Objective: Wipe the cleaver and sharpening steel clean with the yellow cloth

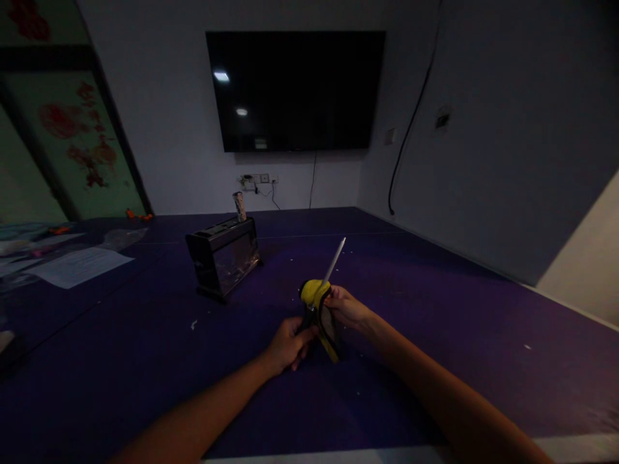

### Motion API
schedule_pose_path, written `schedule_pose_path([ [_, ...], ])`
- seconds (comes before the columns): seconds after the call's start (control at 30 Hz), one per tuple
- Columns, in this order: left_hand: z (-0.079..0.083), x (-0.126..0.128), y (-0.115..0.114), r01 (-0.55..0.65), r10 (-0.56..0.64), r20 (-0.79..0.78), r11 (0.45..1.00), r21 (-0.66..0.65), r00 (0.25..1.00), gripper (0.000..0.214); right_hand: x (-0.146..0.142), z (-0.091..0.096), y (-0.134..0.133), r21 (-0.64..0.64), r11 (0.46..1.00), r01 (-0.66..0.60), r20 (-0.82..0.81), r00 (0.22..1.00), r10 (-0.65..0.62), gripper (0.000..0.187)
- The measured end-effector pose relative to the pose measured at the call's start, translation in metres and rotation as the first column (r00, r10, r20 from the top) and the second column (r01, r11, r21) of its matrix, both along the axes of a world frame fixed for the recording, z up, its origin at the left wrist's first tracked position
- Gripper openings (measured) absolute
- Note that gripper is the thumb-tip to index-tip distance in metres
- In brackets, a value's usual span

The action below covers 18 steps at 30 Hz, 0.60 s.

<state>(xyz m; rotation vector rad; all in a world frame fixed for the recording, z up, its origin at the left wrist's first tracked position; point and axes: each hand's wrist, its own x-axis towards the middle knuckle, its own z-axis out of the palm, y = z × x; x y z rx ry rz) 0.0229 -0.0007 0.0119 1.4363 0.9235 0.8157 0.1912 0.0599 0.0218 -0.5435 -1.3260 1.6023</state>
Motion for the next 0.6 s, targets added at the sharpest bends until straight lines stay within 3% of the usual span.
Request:
schedule_pose_path([
  [0.6, -0.0021, 0.0007, 0.0024, 0.023, -0.022, -0.020, 0.998, 0.053, 1.000, 0.038, -0.0055, 0.0045, -0.0041, 0.024, 0.988, 0.154, 0.002, 0.988, -0.154, 0.010],
])
